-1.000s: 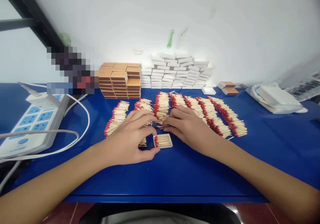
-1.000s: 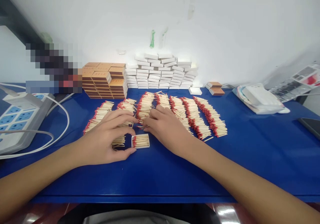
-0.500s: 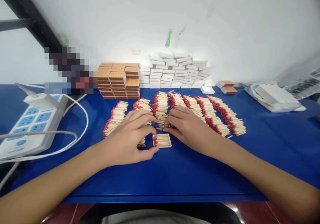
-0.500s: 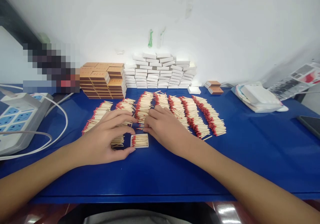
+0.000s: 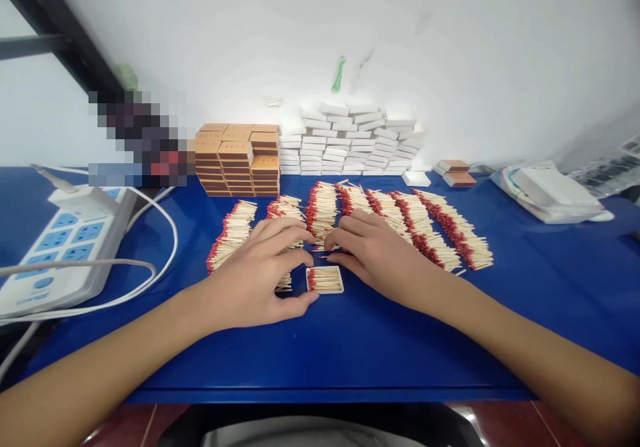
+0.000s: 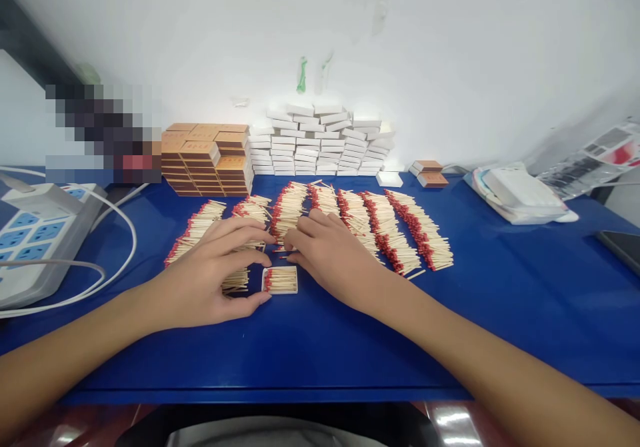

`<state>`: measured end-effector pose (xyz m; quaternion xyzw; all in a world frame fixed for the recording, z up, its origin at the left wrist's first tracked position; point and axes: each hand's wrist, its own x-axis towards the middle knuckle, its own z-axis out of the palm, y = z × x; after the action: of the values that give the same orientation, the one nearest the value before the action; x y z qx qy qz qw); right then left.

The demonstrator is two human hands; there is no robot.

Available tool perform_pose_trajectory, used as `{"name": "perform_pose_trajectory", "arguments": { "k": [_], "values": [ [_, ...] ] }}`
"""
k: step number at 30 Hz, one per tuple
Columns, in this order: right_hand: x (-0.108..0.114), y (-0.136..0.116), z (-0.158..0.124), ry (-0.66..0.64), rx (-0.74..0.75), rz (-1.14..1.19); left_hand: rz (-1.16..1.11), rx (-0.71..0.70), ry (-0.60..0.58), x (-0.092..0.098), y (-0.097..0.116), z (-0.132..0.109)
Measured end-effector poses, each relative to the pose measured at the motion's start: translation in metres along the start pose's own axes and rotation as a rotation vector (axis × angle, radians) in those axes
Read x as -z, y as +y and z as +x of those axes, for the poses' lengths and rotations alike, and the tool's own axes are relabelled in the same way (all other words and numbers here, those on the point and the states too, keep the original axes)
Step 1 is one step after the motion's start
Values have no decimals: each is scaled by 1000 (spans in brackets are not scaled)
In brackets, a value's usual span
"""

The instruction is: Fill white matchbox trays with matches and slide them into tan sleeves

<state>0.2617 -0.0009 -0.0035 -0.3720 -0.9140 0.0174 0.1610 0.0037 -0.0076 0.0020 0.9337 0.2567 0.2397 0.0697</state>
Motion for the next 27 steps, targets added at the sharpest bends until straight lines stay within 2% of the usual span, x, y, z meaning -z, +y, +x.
{"name": "perform_pose_trajectory", "arguments": {
  "k": [11,14,20,27],
  "values": [
    [-1,-2,1,-16,17,-119,4,9,-7,1,-1,-1],
    [4,-3,0,14,42,-179,4,12,-4,1,-1,0],
    [16,-12,-4,69,69,-143,12,22,14,1,-3,-2],
    [1,-25,-9,104,159,-190,13,18,33,-1,-3,0]
  ]
}}
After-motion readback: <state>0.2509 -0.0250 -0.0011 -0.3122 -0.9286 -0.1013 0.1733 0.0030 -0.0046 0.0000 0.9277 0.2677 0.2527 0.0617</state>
